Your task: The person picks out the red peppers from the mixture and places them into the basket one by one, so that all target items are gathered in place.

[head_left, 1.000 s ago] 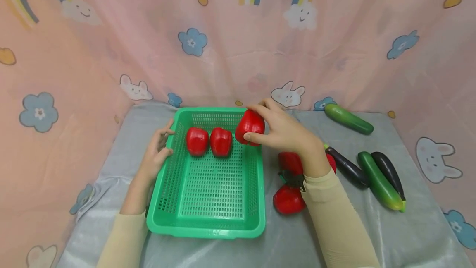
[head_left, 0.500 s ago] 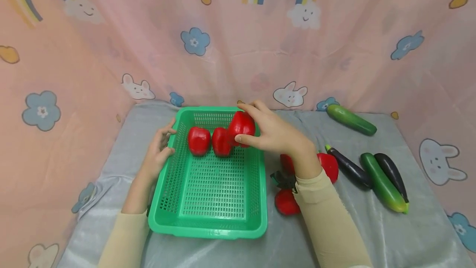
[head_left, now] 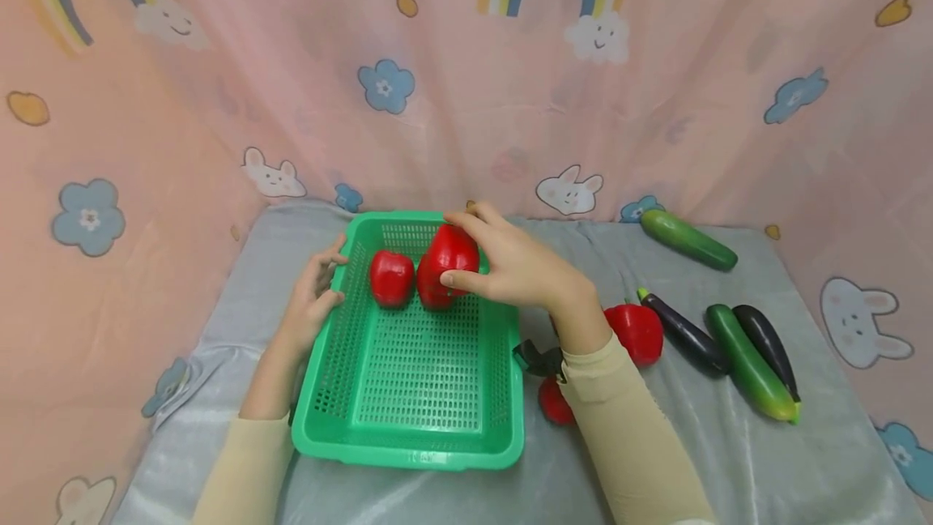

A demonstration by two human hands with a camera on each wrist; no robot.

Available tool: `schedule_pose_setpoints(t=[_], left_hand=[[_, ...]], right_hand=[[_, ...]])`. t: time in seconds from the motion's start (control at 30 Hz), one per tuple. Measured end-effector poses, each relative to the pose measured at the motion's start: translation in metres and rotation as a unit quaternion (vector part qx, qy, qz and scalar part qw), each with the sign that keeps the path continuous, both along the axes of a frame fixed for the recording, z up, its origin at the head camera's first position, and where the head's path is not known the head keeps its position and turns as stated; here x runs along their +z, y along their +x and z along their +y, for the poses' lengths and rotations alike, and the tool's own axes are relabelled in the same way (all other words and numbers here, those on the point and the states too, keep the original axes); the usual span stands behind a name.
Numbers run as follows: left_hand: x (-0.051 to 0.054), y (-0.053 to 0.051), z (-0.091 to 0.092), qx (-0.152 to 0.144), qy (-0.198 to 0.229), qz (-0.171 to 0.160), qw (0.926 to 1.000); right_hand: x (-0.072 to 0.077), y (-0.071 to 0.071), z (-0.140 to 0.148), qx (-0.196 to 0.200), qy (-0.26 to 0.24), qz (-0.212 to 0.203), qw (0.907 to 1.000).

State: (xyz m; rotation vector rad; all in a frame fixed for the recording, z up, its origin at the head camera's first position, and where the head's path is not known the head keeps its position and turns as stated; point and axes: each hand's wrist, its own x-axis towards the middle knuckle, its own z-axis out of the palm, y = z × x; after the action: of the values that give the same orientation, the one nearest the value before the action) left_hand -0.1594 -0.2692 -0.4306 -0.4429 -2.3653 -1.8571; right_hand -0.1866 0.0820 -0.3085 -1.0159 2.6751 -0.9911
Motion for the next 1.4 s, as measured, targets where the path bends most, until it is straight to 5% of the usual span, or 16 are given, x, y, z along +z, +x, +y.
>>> schedule_pose_setpoints(t=[0.67, 0.97, 1.4], left_hand=[[0.0, -0.003, 0.0, -0.004, -0.009, 0.011, 0.9999], [-0.001, -0.003, 0.0, -0.005, -0.004, 0.012, 0.9999], [-0.004, -0.004, 0.0, -0.013, 0.002, 0.02, 0.9997]], right_hand=[[-0.009, 0.005, -0.046, 0.036, 0.016, 0.01, 0.9992], [-0.023, 0.005, -0.062, 0.061, -0.009, -0.003, 0.9981], [-0.045, 0.002, -0.077, 0.099, 0.026, -0.028, 0.9943]])
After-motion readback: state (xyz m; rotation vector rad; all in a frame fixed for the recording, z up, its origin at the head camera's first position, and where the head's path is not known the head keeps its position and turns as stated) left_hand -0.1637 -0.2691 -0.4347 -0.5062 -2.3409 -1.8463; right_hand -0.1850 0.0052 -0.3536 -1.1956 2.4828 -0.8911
